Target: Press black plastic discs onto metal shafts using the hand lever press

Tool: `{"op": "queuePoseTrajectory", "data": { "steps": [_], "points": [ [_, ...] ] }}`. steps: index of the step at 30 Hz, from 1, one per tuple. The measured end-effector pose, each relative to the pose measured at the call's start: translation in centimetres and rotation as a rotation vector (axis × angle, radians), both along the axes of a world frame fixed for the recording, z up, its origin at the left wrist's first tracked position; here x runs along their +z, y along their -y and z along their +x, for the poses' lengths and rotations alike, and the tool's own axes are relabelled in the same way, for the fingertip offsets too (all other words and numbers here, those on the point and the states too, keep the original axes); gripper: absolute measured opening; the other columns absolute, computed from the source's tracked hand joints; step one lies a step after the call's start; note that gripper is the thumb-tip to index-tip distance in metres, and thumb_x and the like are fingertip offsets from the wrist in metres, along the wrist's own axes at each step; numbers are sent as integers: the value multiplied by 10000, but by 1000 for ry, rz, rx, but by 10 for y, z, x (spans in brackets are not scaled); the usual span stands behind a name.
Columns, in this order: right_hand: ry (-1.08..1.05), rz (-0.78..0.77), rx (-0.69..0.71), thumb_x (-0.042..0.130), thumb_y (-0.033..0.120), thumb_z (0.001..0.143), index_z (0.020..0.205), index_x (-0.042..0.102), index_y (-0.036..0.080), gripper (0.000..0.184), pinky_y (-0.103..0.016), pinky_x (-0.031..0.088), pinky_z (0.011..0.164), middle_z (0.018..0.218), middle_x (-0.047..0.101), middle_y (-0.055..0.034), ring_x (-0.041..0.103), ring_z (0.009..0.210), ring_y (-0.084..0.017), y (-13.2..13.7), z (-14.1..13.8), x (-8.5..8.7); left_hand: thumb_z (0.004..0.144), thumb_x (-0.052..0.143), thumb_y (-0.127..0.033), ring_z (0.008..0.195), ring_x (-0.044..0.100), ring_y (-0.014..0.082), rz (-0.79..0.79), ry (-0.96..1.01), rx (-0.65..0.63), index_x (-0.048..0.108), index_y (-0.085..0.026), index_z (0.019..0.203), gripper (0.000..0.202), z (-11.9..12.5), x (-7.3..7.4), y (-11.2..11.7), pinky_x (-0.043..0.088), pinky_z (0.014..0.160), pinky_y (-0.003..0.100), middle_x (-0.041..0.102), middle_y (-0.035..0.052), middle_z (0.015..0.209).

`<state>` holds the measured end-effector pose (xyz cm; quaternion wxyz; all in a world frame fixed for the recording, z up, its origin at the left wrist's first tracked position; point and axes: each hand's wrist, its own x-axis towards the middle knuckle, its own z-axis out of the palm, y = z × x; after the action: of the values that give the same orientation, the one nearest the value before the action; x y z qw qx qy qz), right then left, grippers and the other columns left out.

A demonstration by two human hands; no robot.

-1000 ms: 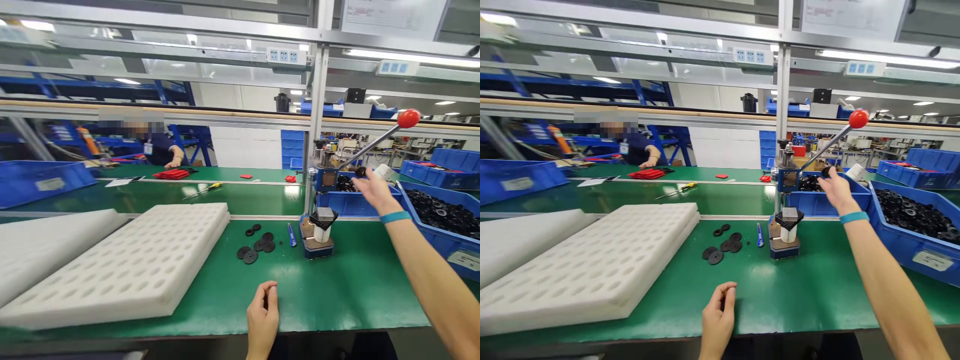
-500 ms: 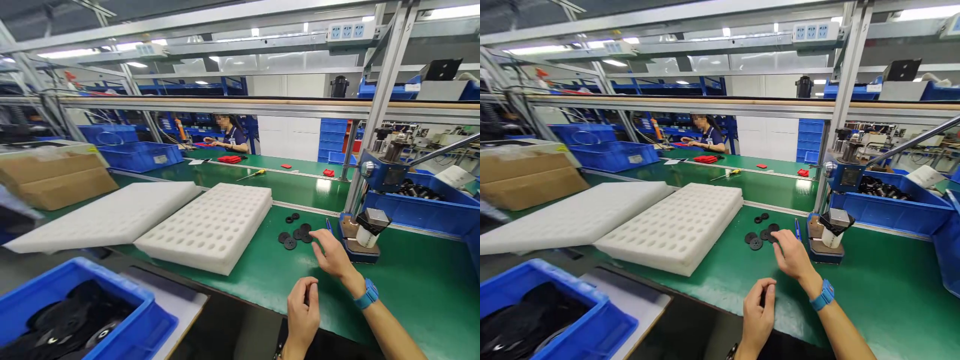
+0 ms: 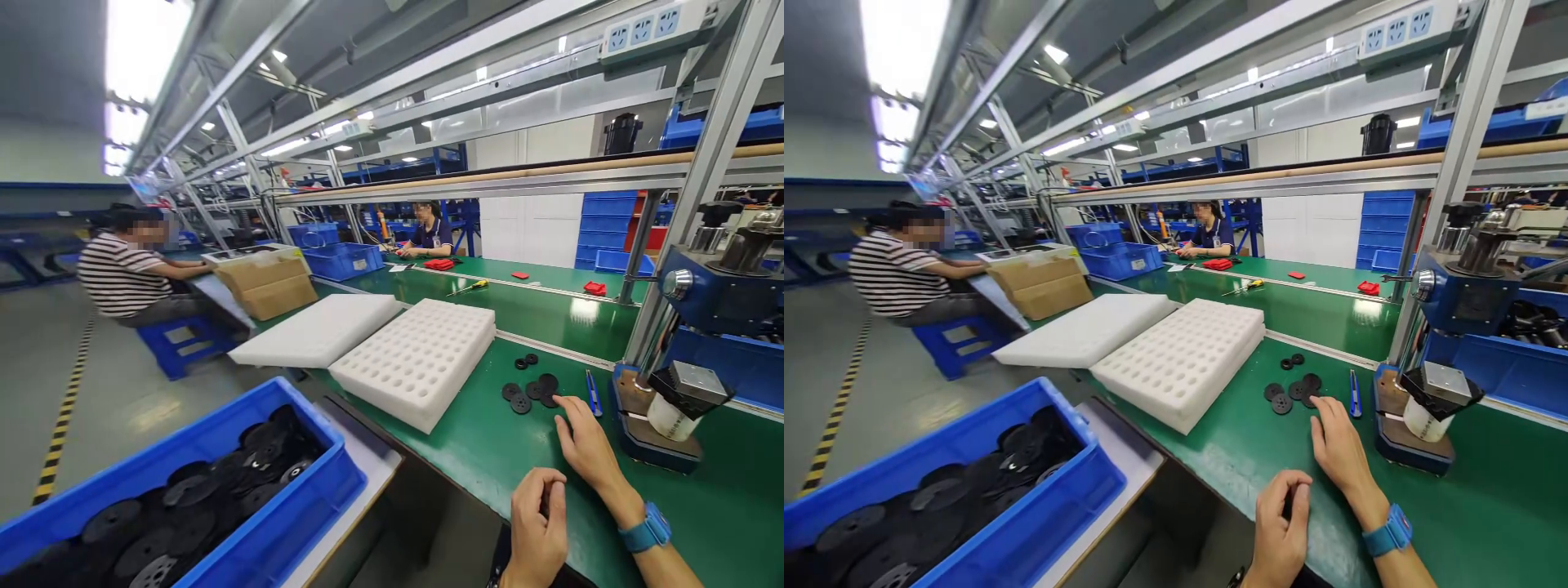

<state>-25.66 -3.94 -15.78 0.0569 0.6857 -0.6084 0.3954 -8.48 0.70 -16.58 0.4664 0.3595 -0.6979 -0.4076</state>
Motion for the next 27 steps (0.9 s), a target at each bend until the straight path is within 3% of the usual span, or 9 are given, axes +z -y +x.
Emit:
{"op": "queuePoseTrajectory", "data": {
  "steps": [5, 8, 10, 12, 15, 17, 20, 24, 27],
  "points": [
    [15, -2, 27, 396, 255, 1035, 1303, 562, 168, 327, -472, 531, 970, 1228, 596, -120, 567, 1157, -253, 1, 3, -2, 1031, 406, -384, 734, 560, 194, -17, 12, -13, 659, -148, 920, 364, -3, -4, -2, 403, 712, 315, 612, 103, 784],
    [17, -13, 45, 400, 260, 1035, 1286, 573, 177, 317, -476, 535, 965, 1217, 604, -115, 576, 1147, -253, 0, 2, -5, 1025, 415, -446, 720, 536, 187, 71, -52, -22, 652, -135, 943, 399, -1, -3, 2, 408, 700, 310, 594, 93, 771],
    [22, -29, 53, 402, 265, 1035, 1275, 580, 181, 310, -476, 540, 962, 1208, 609, -113, 584, 1141, -252, 0, 0, -7, 1014, 446, -478, 753, 542, 185, 124, -111, -21, 645, -131, 1020, 400, 9, 8, 14, 428, 715, 301, 609, 94, 823],
    [23, -41, 50, 406, 269, 1035, 1267, 588, 186, 306, -471, 552, 944, 1196, 617, -111, 598, 1126, -252, 0, -2, -10, 997, 496, -468, 834, 570, 189, 82, -122, 14, 638, -134, 1105, 379, 26, 30, 40, 451, 780, 297, 641, 105, 929],
    [21, -62, 35, 415, 260, 1033, 1269, 588, 193, 300, -453, 571, 905, 1182, 622, -110, 613, 1102, -250, -1, 0, -10, 982, 522, -418, 883, 601, 192, -96, -15, 156, 651, -140, 1133, 342, 60, 75, 108, 468, 802, 291, 671, 106, 999],
    [15, -74, 43, 416, 246, 1035, 1287, 571, 200, 299, -434, 577, 895, 1178, 619, -103, 615, 1091, -237, -2, 5, -9, 976, 499, -342, 913, 624, 194, -215, 158, 335, 657, -138, 1141, 307, 81, 104, 171, 484, 804, 289, 687, 109, 1046],
    [-2, -54, 58, 409, 218, 1038, 1328, 532, 220, 315, -390, 586, 864, 1184, 607, -88, 615, 1074, -213, -2, 14, -5, 926, 535, -208, 991, 634, 221, -221, 298, 436, 662, -95, 1145, 277, 100, 130, 273, 479, 895, 321, 691, 137, 1081],
    [-41, 10, 66, 382, 153, 1027, 1371, 478, 238, 368, -359, 588, 834, 1191, 592, -82, 611, 1054, -199, 1, 22, 0, 882, 585, -111, 1042, 647, 254, -120, 531, 510, 679, -72, 1088, 230, 105, 133, 387, 451, 999, 395, 702, 157, 1073],
    [-106, -23, 84, 366, 107, 1006, 1363, 475, 220, 389, -343, 591, 816, 1143, 604, -84, 614, 1012, -195, 4, 22, 3, 887, 646, -152, 1109, 635, 245, -24, 671, 543, 674, -87, 1047, 175, 99, 120, 440, 443, 1032, 429, 697, 132, 1110]
  ]
}}
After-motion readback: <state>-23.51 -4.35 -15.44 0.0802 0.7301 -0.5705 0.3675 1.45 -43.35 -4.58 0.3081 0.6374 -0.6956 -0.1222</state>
